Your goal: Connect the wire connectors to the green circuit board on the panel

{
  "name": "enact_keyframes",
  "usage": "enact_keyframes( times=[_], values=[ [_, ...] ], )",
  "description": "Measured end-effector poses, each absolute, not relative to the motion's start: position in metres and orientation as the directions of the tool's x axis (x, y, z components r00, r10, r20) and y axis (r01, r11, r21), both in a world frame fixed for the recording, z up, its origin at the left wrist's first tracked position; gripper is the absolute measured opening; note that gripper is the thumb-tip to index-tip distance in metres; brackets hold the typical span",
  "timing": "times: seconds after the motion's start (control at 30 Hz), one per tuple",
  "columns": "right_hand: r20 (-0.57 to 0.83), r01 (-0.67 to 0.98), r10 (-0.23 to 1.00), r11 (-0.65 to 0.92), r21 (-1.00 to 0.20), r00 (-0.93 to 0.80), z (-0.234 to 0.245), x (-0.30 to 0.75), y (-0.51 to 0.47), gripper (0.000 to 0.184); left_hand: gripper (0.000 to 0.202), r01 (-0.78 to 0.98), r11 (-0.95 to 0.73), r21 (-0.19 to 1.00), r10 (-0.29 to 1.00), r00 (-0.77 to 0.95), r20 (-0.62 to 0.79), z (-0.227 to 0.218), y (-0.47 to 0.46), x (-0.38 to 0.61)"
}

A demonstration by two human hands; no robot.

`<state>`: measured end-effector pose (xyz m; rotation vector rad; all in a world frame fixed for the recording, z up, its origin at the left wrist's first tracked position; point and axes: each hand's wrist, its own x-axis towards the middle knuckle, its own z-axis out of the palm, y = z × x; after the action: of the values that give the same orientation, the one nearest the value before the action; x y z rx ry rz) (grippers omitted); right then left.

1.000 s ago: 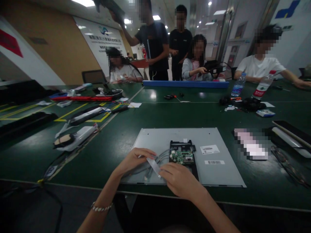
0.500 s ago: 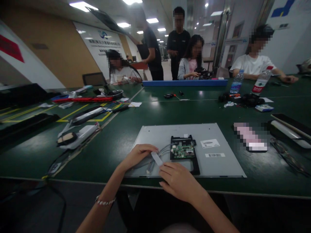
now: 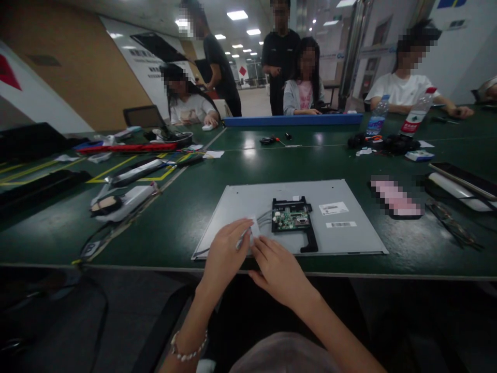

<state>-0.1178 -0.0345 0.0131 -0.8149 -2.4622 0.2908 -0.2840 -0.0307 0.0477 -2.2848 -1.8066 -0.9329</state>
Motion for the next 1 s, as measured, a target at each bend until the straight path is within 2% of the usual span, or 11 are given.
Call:
enact_keyframes(
  times=[0.13,0.33,0.5,1.0],
  values=[
    [0.427,0.458,0.579,0.813,-0.358,-0.694,0.015,-0.123,-0.032,0.057,0.026,0.930,-0.252,0.268,0.874,0.100,0.475,0.030,-0.025,-0.276],
    [0.439,0.529,0.592,0.805,-0.269,-0.676,0.006,-0.128,-0.033,0.056,0.026,0.917,-0.119,0.382,0.919,-0.043,0.391,0.017,-0.014,-0.287],
    [0.446,0.575,0.596,0.793,-0.200,-0.668,-0.003,-0.128,-0.037,0.057,0.026,0.904,-0.086,0.418,0.927,-0.081,0.367,0.015,-0.016,-0.286],
    [0.523,0.610,0.633,0.753,-0.247,-0.570,-0.007,-0.129,-0.047,0.052,0.029,0.891,-0.072,0.448,0.927,-0.106,0.360,0.017,-0.016,-0.285]
  ],
)
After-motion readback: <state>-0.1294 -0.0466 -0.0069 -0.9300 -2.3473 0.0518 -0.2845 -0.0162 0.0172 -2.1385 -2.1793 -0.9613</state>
